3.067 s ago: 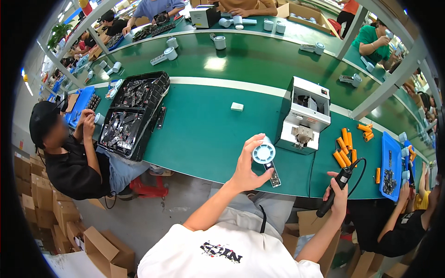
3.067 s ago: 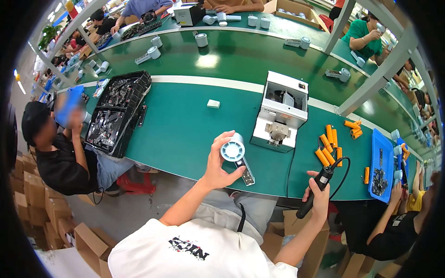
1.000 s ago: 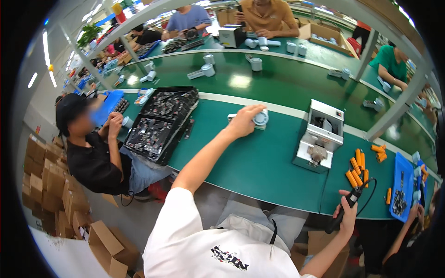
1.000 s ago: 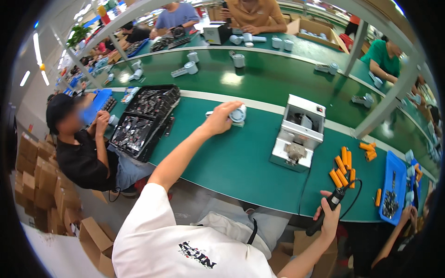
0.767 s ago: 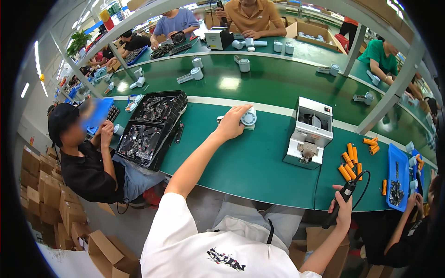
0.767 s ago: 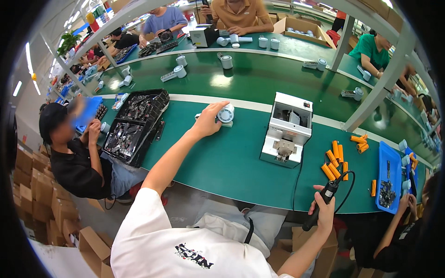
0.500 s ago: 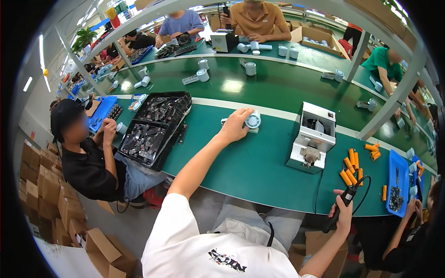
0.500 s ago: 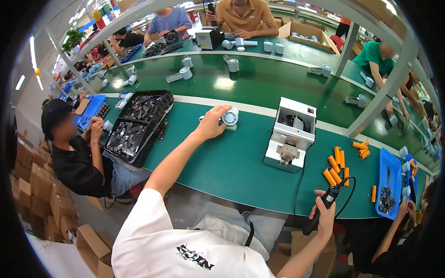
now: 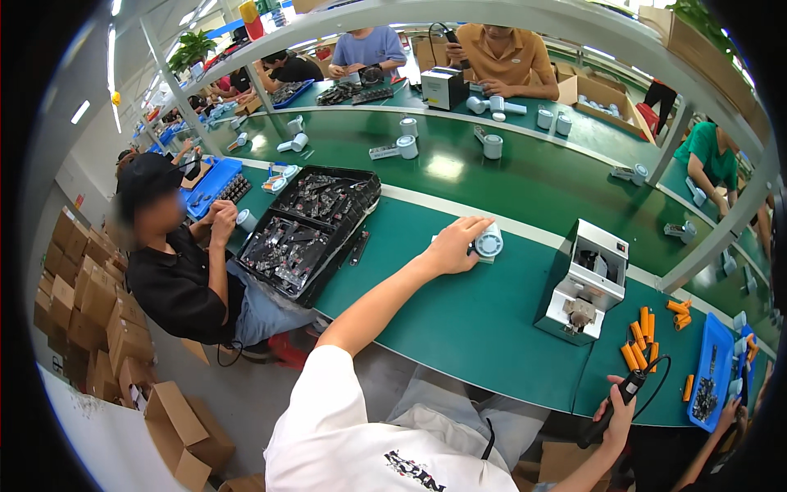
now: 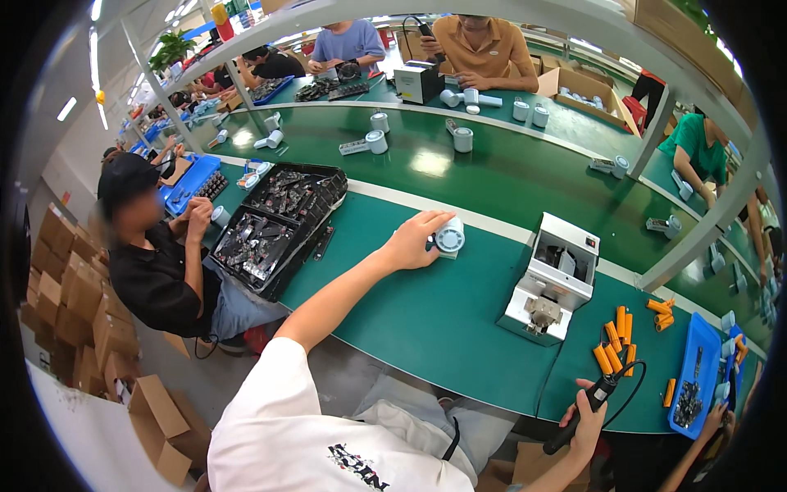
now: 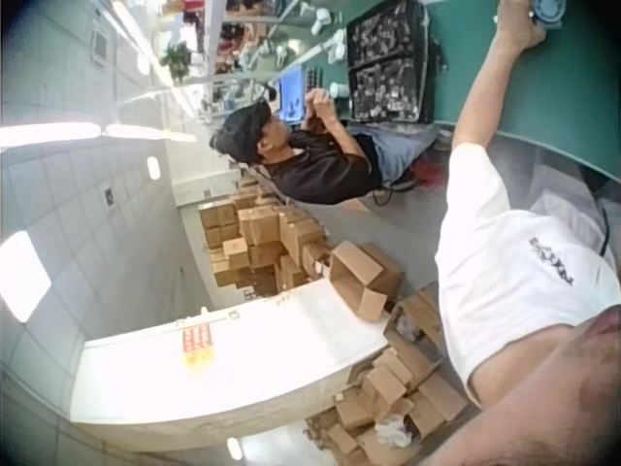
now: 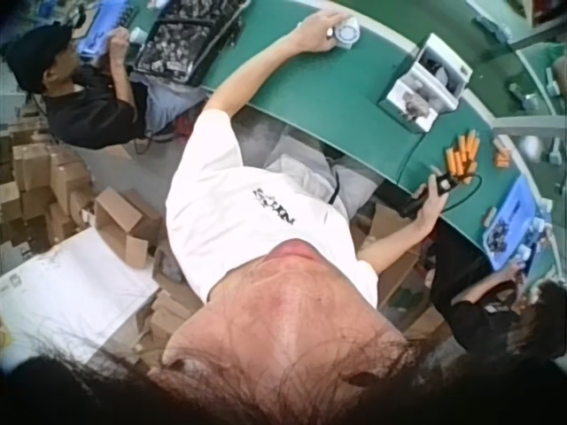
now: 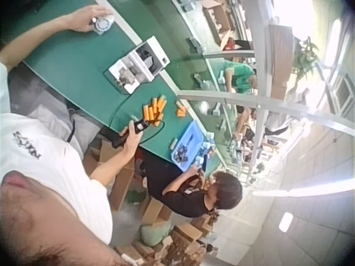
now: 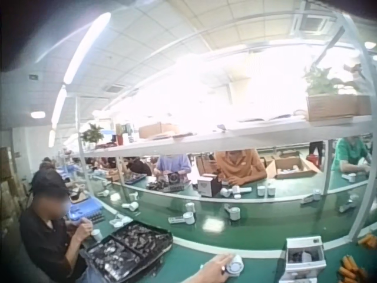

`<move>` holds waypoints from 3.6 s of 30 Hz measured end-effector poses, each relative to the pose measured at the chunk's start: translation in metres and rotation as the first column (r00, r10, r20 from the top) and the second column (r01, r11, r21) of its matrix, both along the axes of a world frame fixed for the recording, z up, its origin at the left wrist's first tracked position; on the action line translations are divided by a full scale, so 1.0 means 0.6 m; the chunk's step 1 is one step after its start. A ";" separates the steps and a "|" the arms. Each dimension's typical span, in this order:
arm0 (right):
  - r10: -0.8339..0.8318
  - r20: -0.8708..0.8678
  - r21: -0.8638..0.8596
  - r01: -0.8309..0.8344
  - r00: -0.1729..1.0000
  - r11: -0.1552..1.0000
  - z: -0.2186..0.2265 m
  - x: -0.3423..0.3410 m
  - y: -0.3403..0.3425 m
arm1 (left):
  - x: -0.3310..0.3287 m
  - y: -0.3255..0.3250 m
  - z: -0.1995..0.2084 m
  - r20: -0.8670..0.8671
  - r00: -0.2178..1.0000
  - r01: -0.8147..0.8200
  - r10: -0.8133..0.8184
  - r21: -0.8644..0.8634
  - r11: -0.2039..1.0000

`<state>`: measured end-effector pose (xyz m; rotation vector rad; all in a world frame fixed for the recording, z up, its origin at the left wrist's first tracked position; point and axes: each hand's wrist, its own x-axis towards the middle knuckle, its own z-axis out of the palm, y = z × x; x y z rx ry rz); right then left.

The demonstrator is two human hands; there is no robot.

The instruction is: Assemble electronic components using an electric screwdriver on a factory assembly line.

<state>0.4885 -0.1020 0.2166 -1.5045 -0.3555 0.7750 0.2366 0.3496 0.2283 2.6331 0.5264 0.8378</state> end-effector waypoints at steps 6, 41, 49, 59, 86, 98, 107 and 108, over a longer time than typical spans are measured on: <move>-0.025 -0.032 -0.007 0.024 0.999 1.000 -0.008 0.008 -0.014 | 0.004 0.053 0.055 -0.022 0.993 0.109 -0.112 -0.129 0.986; -0.099 0.040 -0.095 0.103 0.994 0.990 0.010 -0.010 0.000 | -0.063 0.189 0.170 -0.132 0.906 -0.388 0.402 0.117 0.914; -0.035 -0.001 -0.063 0.035 0.999 0.997 0.016 -0.001 0.009 | -0.108 -0.285 0.104 0.043 0.985 -0.109 0.164 -0.585 0.804; 0.001 0.164 0.388 -0.065 0.987 0.919 0.171 -0.040 0.043 | 0.014 -0.435 -0.019 0.182 0.943 -0.180 0.279 -0.427 0.886; -0.004 0.218 0.683 -0.149 0.976 0.715 0.275 -0.093 0.192 | -0.031 -0.427 -0.052 0.157 0.969 0.194 -0.189 -0.015 0.981; -0.196 0.378 0.585 -0.069 0.905 0.808 0.276 -0.073 0.308 | -0.018 -0.431 -0.069 0.180 0.981 0.060 -0.066 0.038 0.997; -0.131 0.407 0.504 -0.103 0.904 0.858 0.233 -0.052 0.326 | -0.014 -0.440 -0.065 0.199 0.980 0.019 -0.022 0.019 1.000; -0.122 0.404 0.499 -0.107 0.907 0.860 0.229 -0.054 0.328 | -0.016 -0.439 -0.065 0.201 0.980 0.008 -0.010 0.013 1.000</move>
